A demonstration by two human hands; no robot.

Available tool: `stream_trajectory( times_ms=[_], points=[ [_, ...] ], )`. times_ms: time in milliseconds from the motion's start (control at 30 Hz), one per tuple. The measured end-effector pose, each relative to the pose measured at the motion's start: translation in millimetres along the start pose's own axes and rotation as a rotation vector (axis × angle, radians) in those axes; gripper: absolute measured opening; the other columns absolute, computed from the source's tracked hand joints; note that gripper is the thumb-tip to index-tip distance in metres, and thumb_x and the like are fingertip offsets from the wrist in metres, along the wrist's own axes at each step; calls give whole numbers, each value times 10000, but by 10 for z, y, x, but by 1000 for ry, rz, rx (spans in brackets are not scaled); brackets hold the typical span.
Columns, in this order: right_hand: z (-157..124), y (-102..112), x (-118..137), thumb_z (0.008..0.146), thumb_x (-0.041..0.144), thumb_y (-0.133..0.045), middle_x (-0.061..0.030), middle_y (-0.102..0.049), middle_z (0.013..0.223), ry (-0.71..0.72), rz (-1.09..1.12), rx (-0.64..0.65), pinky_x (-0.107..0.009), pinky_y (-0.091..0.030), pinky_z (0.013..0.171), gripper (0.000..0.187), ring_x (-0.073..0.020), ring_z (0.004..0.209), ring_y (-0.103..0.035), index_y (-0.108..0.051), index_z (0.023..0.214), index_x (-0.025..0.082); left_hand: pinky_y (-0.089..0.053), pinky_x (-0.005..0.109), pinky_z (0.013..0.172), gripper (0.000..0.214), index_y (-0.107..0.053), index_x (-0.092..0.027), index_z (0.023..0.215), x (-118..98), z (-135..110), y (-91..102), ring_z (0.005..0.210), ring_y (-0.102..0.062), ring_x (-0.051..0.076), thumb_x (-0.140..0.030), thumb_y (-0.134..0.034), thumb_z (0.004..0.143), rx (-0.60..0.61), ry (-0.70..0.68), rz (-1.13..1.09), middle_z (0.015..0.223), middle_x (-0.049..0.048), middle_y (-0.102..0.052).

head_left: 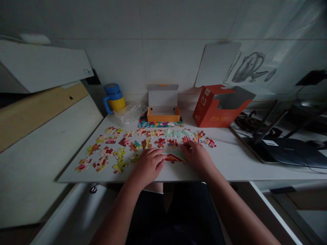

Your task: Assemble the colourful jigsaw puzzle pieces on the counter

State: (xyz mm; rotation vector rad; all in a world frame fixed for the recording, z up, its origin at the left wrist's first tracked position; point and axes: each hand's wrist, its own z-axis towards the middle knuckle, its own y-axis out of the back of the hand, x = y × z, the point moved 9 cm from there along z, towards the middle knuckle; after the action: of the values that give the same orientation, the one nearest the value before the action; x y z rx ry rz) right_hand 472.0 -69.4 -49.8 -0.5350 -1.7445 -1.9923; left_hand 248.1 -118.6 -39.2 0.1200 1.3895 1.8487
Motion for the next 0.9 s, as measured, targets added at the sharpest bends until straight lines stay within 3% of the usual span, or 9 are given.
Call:
stream_trajectory(
  times_ms=[133, 267, 367, 500, 633, 767, 900],
  points=[
    [459, -13, 322, 1074, 510, -578, -147, -771, 1231, 55, -178, -20, -365, -493, 872, 379, -273, 1018, -727, -737, 1213, 195, -542, 508, 1175, 198, -795, -240, 1221, -14, 11, 14, 1309, -674, 277, -254, -689, 1055, -2, -1, 23, 1378, 73, -767],
    [880, -230, 563, 1023, 584, -676, -252, -684, 1390, 106, -286, 5, -436, -481, 1051, 539, -369, 1282, -641, -721, 1307, 128, -541, 525, 1175, 189, -797, -249, 1204, -6, 4, 30, 1302, -678, 286, -255, -713, 1035, -17, 7, 8, 1371, 72, -770],
    [1039, -397, 592, 961, 644, -745, -274, -661, 1406, 131, -306, 41, -486, -483, 1075, 636, -417, 1328, -603, -719, 1309, 112, -541, 525, 1176, 193, -799, -253, 1204, 1, -16, 32, 1303, -680, 287, -253, -714, 1030, -27, 19, -14, 1375, 70, -771],
    [1103, -487, 521, 942, 640, -772, -271, -654, 1398, 147, -275, 47, -489, -477, 1086, 605, -423, 1341, -592, -732, 1259, 126, -543, 511, 1169, 204, -791, -258, 1215, -2, -25, 29, 1296, -680, 283, -260, -725, 1021, -32, 18, -17, 1373, 63, -772],
    [1140, -468, 437, 860, 544, -866, -248, -694, 1333, 132, -168, 11, -429, -490, 1020, 564, -377, 1251, -640, -718, 1214, 130, -529, 506, 1188, 190, -781, -254, 1201, 7, -7, 35, 1296, -678, 270, -257, -731, 1018, -23, 25, -13, 1374, 52, -770],
    [1186, -335, 318, 945, 388, -731, -96, -767, 1038, 117, -1, -47, -334, -475, 811, 236, -243, 918, -672, -689, 1088, 204, -524, 521, 1199, 189, -782, -256, 1200, 4, 9, 52, 1313, -673, 274, -252, -731, 1018, -8, 30, -6, 1390, 57, -765],
    [1233, -138, 148, 933, 377, -689, -57, -767, 1017, 109, 166, -135, -308, -456, 753, 218, -208, 856, -651, -664, 1090, 228, -525, 521, 1200, 191, -784, -261, 1189, -6, 15, 70, 1305, -685, 271, -237, -731, 1008, -6, 37, -18, 1369, 54, -775]
  ],
)
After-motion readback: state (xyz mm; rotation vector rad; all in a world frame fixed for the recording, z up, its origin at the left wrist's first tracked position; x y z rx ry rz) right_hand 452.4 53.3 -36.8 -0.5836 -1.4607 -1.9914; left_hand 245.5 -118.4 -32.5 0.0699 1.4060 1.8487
